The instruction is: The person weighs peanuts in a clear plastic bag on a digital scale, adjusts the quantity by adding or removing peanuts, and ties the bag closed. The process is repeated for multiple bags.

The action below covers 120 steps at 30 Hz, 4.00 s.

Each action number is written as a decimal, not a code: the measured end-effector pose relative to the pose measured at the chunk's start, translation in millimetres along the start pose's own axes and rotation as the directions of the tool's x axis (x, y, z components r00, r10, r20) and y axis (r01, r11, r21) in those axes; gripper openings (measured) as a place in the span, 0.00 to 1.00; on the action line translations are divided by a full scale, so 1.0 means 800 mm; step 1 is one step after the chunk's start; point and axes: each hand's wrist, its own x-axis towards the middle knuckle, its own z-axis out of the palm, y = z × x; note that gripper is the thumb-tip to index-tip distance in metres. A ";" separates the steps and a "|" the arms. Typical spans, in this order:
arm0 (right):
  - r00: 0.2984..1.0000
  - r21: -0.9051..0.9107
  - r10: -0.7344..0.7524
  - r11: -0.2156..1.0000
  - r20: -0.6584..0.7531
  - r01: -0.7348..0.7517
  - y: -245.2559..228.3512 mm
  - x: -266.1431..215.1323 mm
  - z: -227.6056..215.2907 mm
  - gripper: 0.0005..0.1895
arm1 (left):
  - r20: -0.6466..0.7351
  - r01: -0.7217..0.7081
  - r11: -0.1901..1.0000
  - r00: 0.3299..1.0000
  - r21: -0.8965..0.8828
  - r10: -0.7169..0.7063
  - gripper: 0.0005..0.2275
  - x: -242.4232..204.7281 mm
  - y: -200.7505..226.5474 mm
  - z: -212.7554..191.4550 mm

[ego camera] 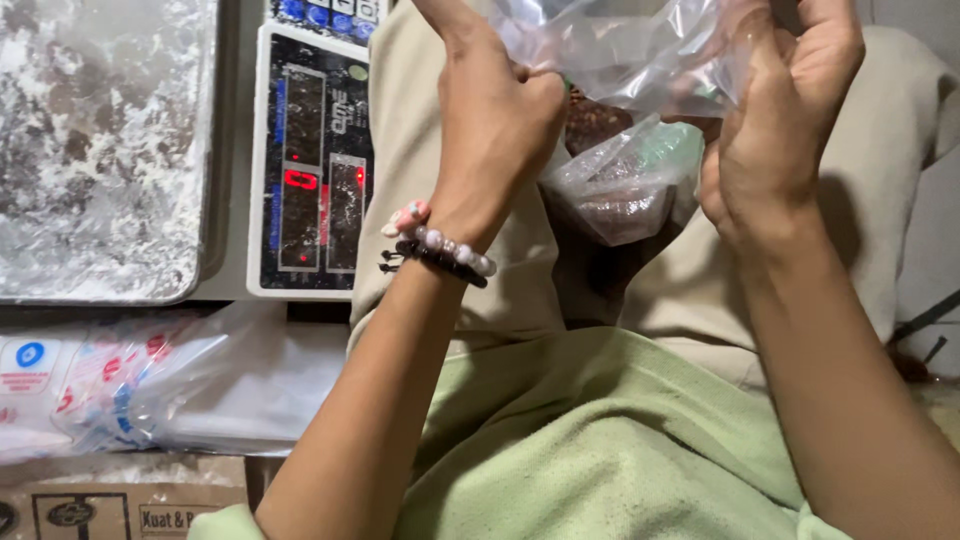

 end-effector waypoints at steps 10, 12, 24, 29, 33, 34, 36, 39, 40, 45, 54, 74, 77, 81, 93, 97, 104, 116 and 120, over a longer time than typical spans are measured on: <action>0.984 -0.297 -0.052 0.955 -0.169 0.000 0.032 -0.009 -0.028 0.06 | 0.207 -0.017 0.995 0.978 0.103 -0.005 0.38 0.040 -0.076 0.082; 0.980 -0.313 -0.046 0.950 -0.191 -0.017 0.040 -0.017 -0.029 0.07 | 0.115 0.024 0.998 0.993 0.063 -0.031 0.39 0.029 -0.081 0.091; 0.981 -0.649 -0.166 0.758 -0.104 0.059 0.082 -0.039 -0.018 0.08 | 0.288 -0.146 0.985 0.943 -0.095 0.167 0.24 -0.014 -0.042 0.093; 0.996 -0.615 -0.081 0.788 -0.047 0.035 0.074 -0.040 -0.013 0.05 | 0.249 -0.162 0.979 0.950 -0.124 0.188 0.15 -0.020 -0.051 0.091; 0.999 -0.618 -0.052 0.785 0.010 0.047 0.072 -0.039 -0.021 0.06 | 0.187 -0.223 0.974 0.957 -0.029 0.224 0.08 -0.021 -0.056 0.089; 0.998 -0.602 -0.058 0.796 0.018 0.057 0.073 -0.038 -0.024 0.07 | 0.171 -0.224 0.974 0.961 0.026 0.216 0.08 -0.022 -0.056 0.089; 0.998 -0.549 -0.028 0.836 -0.052 -0.005 0.070 -0.032 -0.030 0.09 | 0.117 -0.269 0.957 0.960 0.112 0.256 0.06 -0.022 -0.057 0.085; 0.976 -0.426 0.059 0.893 -0.210 -0.145 0.066 -0.025 -0.030 0.11 | 0.139 -0.394 0.873 0.919 0.287 0.369 0.09 -0.031 -0.053 0.087; 0.973 -0.399 0.063 0.904 -0.223 -0.150 0.065 -0.027 -0.028 0.11 | 0.169 -0.443 0.827 0.897 0.346 0.409 0.11 -0.035 -0.052 0.089; 0.986 -0.830 -0.164 0.555 -0.041 0.058 0.055 -0.037 -0.024 0.10 | 0.110 -0.117 0.982 0.989 0.148 0.101 0.07 -0.028 -0.056 0.095; 0.966 -0.842 -0.184 0.478 0.183 0.251 0.054 -0.054 -0.004 0.12 | -0.081 -0.225 0.974 0.971 0.001 0.225 0.04 0.025 -0.040 0.119; 0.986 -0.917 -0.139 0.374 0.094 0.140 0.088 -0.048 -0.036 0.18 | 0.192 -0.257 0.925 0.959 0.281 0.208 0.12 -0.024 -0.062 0.104; 0.996 -0.916 -0.089 0.396 0.030 0.063 0.081 -0.038 -0.035 0.30 | 0.311 -0.374 0.892 0.905 0.253 0.291 0.13 -0.031 -0.062 0.105; 0.831 -0.767 0.338 0.337 -0.442 -0.546 0.055 -0.032 -0.029 0.20 | 0.421 -0.518 0.813 0.821 0.266 0.385 0.16 -0.032 -0.064 0.112; 0.994 -0.557 0.108 0.825 0.000 -0.090 0.093 -0.024 -0.057 0.08 | 0.096 -0.304 0.920 0.952 0.247 0.289 0.13 -0.012 -0.094 0.124; 0.994 -0.861 0.109 0.502 -0.031 -0.082 0.107 0.038 -0.094 0.16 | -0.003 -0.290 0.929 0.954 0.229 0.299 0.11 -0.007 -0.097 0.123; 0.748 -1.000 0.664 0.009 0.021 0.020 0.174 0.091 -0.105 0.51 | 0.087 -0.133 0.971 0.989 0.199 0.118 0.07 -0.007 -0.085 0.118; 0.950 -0.948 0.027 0.073 0.312 0.309 0.198 0.098 -0.107 0.44 | 0.360 0.011 0.928 0.920 0.372 -0.155 0.09 -0.011 -0.120 0.142; 0.927 -0.927 0.105 -0.072 0.360 0.368 0.198 0.093 -0.094 0.44 | 0.332 0.060 0.885 0.913 0.461 -0.235 0.09 -0.011 -0.126 0.146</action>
